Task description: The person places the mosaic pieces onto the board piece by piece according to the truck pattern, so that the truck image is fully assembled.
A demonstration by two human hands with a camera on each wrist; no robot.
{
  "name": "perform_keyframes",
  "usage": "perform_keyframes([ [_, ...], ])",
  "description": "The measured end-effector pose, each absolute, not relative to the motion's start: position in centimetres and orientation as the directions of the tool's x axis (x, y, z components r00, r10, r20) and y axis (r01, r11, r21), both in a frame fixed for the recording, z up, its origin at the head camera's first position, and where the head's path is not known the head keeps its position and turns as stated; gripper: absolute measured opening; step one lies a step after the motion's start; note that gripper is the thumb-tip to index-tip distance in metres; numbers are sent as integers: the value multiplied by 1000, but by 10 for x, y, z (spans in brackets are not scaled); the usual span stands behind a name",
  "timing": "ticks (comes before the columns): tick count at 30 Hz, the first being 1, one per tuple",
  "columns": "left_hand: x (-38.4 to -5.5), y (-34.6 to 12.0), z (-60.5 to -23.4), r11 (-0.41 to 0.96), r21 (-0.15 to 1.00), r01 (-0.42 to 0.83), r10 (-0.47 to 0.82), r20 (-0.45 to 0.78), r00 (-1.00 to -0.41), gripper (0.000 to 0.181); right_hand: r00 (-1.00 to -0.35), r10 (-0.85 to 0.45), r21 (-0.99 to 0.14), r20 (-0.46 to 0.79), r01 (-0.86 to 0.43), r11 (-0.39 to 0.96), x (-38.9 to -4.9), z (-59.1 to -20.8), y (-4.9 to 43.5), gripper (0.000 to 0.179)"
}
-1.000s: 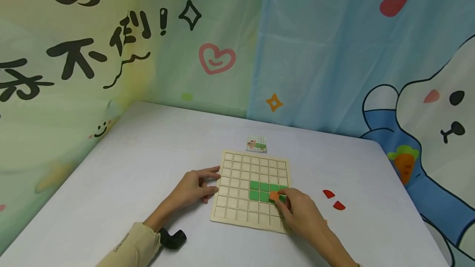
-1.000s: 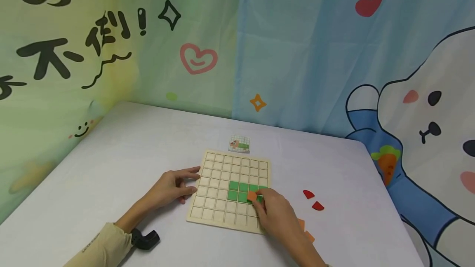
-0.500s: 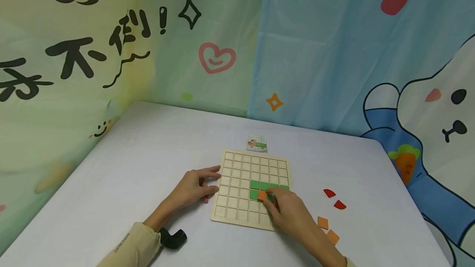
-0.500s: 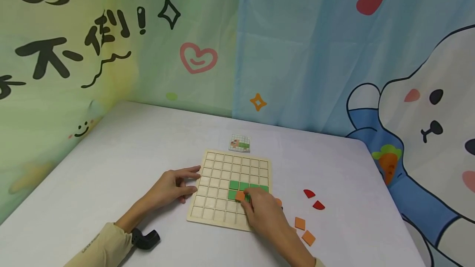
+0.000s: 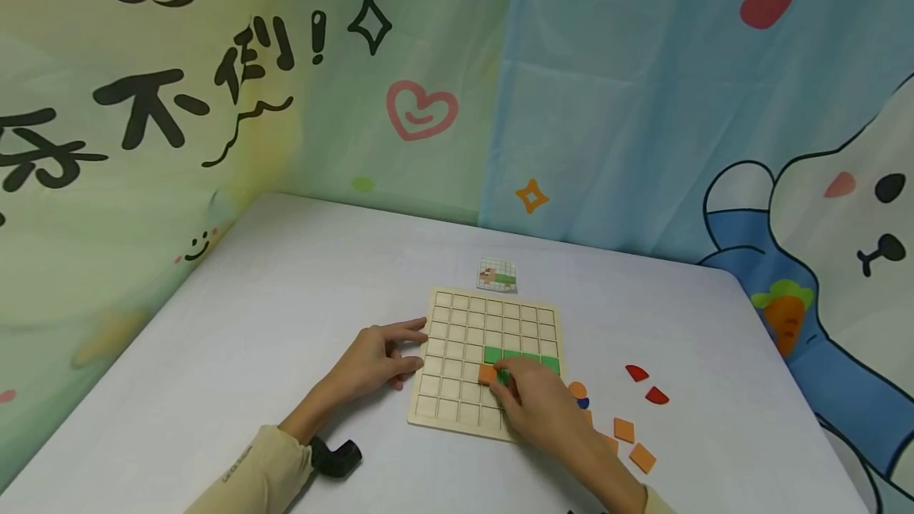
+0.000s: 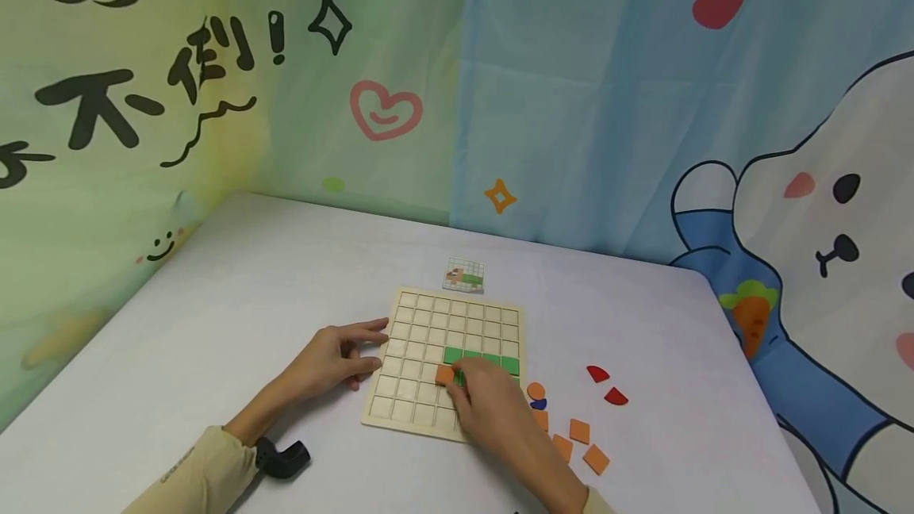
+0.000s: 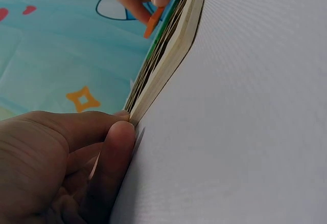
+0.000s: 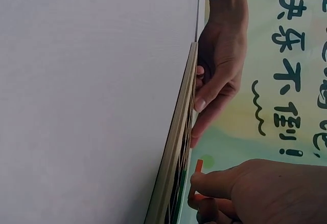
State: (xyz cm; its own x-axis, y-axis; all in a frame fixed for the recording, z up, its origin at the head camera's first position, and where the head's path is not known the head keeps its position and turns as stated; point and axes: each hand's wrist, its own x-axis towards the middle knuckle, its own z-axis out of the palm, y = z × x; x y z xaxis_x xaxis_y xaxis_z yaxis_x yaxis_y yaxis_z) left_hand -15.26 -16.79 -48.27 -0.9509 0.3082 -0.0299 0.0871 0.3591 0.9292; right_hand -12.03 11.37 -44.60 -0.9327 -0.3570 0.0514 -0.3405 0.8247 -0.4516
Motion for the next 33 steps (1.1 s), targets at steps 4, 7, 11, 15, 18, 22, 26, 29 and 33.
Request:
perform_keyframes([
  [4, -153, -167, -483, 369, 926, 81, 307, -40, -951, 44, -930, -365, -444, 44, -345, 827, -121, -447, 108, 25],
  [7, -152, -167, -484, 367, 927, 72, 308, -48, -950, 44, -926, -374, -439, 49, -356, 825, -122, -447, 106, 26],
  [11, -152, -167, -485, 360, 930, 76, 309, -43, -950, 43, -914, -398, -419, 81, -394, 818, -123, -448, 102, 26],
  [15, -152, -167, -484, 357, 931, 81, 312, -37, -949, 43, -909, -406, -408, 93, -407, 817, -125, -449, 101, 25],
  [18, -153, -167, -483, 359, 930, 85, 314, -35, -949, 43, -910, -404, -407, 90, -404, 820, -125, -449, 100, 25],
  [22, -153, -168, -482, 366, 927, 87, 311, -33, -950, 43, -909, -407, -415, 84, -403, 815, -126, -449, 99, 24],
  [26, -153, -168, -483, 369, 925, 91, 311, -31, -950, 43, -911, -406, -429, 73, -396, 812, -128, -449, 97, 23],
  [29, -153, -168, -483, 368, 925, 95, 317, -29, -948, 44, -915, -398, -434, 63, -385, 815, -128, -449, 97, 22],
  [33, -153, -168, -484, 365, 926, 93, 320, -31, -947, 44, -914, -401, -438, 62, -385, 812, -129, -450, 97, 22],
])
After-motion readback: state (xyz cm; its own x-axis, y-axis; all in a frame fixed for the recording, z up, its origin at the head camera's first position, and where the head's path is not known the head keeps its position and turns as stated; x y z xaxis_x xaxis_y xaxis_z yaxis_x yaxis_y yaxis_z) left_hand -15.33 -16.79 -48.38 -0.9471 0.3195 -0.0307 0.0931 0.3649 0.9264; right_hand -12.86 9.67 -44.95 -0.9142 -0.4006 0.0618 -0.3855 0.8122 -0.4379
